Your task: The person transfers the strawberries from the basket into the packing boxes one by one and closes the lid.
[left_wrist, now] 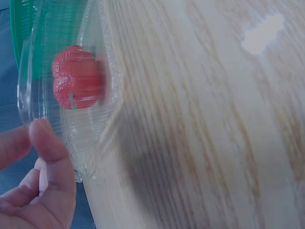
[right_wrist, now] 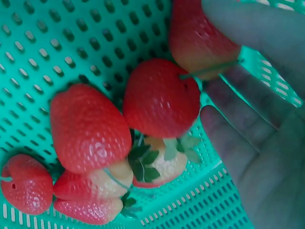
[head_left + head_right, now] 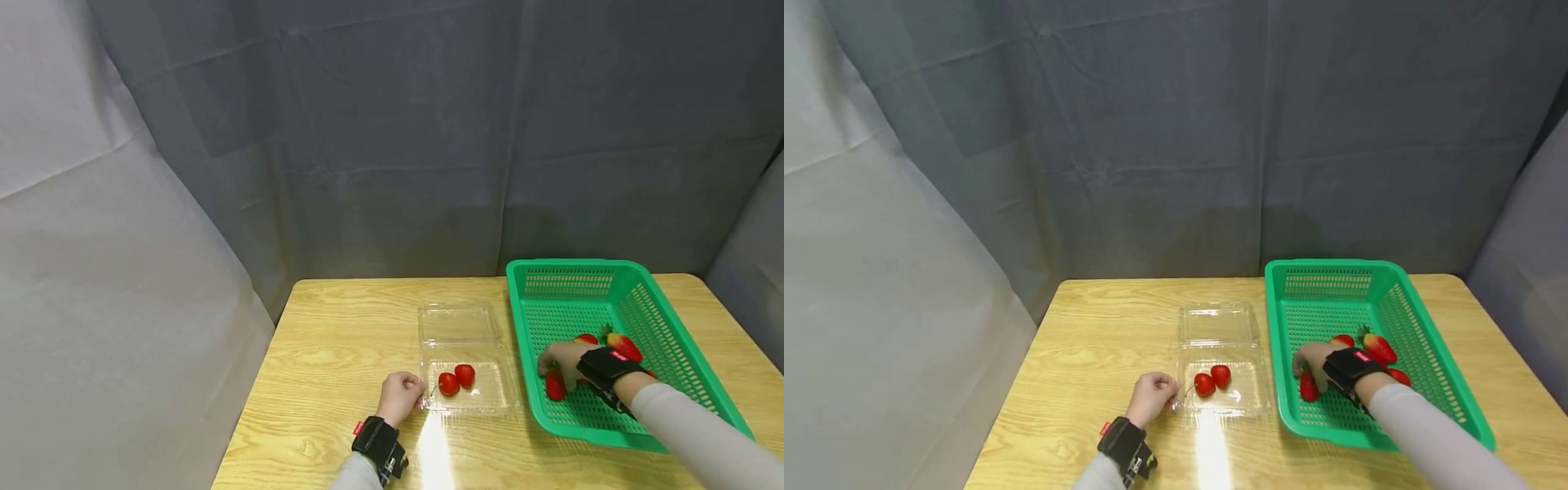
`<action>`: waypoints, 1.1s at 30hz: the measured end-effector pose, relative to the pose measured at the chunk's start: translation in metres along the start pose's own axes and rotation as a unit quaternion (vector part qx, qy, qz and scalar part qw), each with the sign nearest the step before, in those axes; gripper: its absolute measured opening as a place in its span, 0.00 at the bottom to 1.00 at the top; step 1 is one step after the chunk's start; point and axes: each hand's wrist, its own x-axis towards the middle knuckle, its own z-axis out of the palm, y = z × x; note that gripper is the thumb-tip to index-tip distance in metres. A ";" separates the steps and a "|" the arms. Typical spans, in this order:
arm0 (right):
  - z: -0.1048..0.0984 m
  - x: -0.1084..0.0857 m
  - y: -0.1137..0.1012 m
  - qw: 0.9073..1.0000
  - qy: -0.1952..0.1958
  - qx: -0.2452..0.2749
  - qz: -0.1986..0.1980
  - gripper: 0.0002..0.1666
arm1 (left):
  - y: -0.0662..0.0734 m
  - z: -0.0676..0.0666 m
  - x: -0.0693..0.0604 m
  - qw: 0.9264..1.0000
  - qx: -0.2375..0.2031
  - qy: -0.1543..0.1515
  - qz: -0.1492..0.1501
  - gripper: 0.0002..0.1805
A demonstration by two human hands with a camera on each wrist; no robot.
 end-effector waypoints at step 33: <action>-0.063 0.033 -0.151 0.970 0.201 0.018 -0.134 0.19 | -0.004 0.002 0.003 1.000 -0.004 0.003 0.005 0.05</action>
